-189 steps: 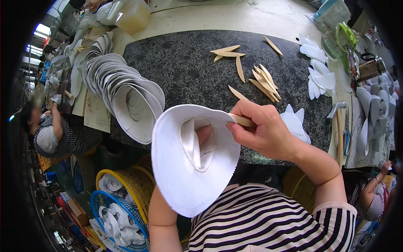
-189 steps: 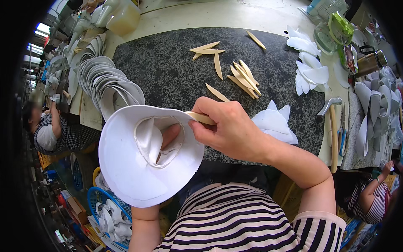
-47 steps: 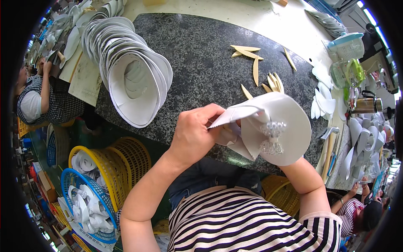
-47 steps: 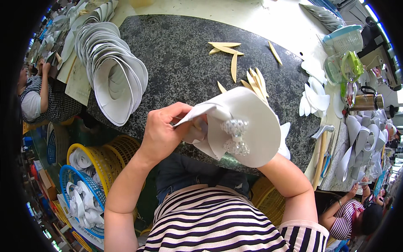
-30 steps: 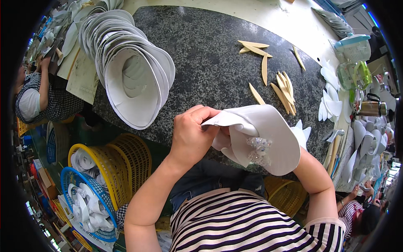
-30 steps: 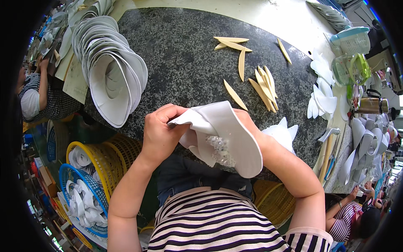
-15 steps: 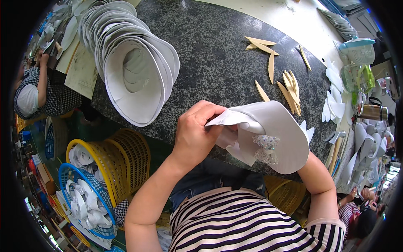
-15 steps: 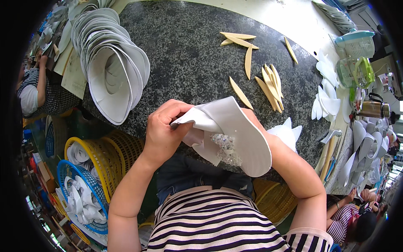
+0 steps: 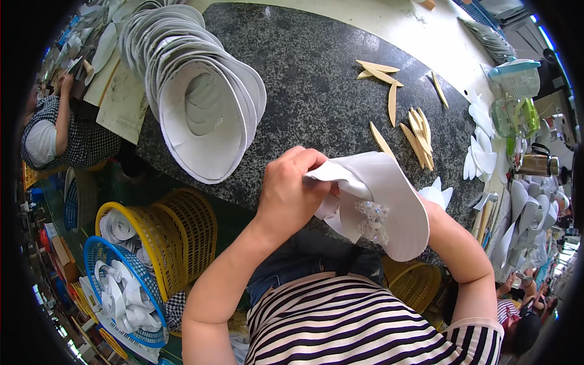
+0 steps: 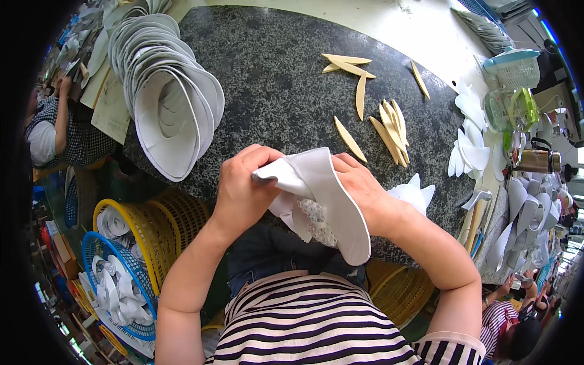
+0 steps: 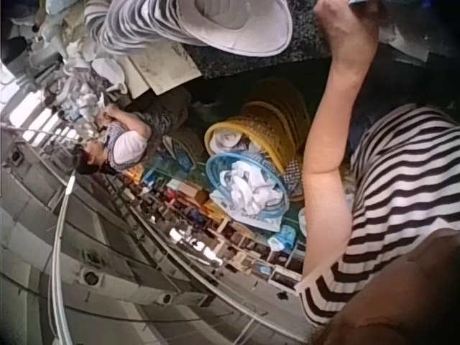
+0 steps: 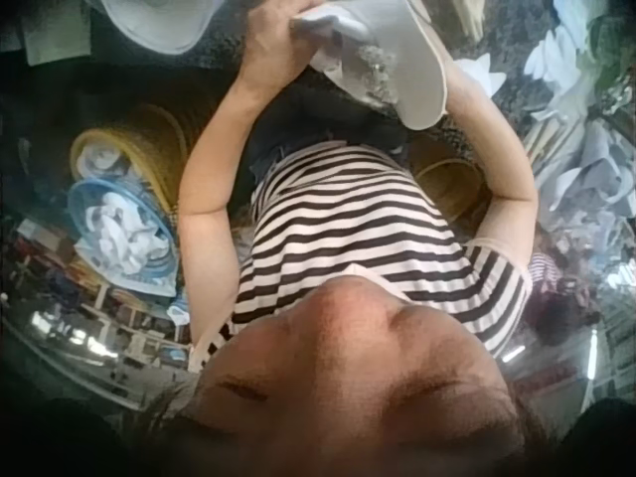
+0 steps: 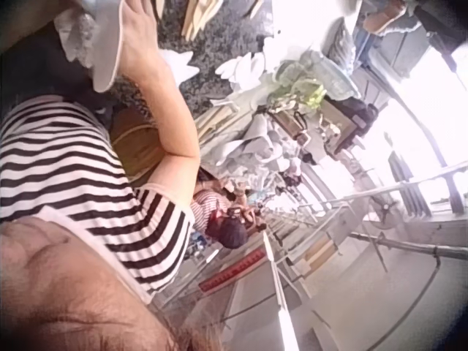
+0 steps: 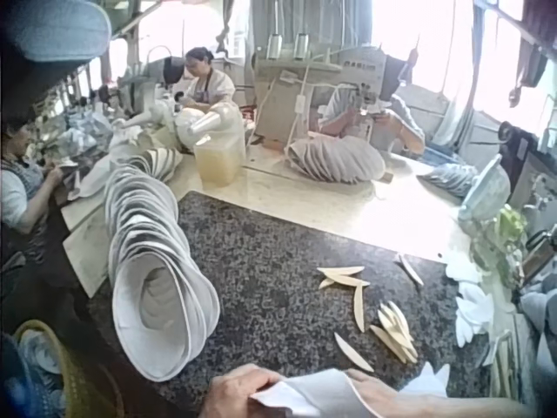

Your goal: The recorder is assembling white shoe uppers by inserting supports and attaching decorative bows.

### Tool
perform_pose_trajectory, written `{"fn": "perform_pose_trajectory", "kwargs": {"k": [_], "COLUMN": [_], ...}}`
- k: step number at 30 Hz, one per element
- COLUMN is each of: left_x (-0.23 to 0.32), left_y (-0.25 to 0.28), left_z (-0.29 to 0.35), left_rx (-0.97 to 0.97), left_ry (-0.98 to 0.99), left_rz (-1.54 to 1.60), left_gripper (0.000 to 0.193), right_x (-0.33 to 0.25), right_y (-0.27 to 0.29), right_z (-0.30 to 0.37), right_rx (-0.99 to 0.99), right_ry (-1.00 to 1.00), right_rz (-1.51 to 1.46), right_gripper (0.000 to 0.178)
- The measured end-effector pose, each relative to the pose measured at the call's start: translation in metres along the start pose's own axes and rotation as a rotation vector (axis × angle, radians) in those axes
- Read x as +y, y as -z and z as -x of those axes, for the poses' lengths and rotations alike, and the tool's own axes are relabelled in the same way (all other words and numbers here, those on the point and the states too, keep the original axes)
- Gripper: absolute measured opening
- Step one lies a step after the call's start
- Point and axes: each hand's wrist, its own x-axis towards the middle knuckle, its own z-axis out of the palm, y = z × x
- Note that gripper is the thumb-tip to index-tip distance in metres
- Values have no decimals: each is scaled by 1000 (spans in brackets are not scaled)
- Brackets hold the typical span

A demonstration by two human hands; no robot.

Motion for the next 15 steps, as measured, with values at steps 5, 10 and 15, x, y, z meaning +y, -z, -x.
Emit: {"fn": "perform_pose_trajectory", "kwargs": {"k": [5,10,15], "left_x": [-8,22,33], "left_y": [4,16,17], "left_z": [-12,-11,-10], "left_rx": [-77,-145,-18], "left_ry": [345,365,215], "left_rz": [318,97,263], "left_gripper": [9,15,20], "right_x": [-36,-44,-51], "right_y": [18,12,16], "right_z": [28,40,34], "right_rx": [-56,410,452], "right_ry": [122,45,87], "right_rz": [688,281,84], "right_gripper": [41,34,29]}}
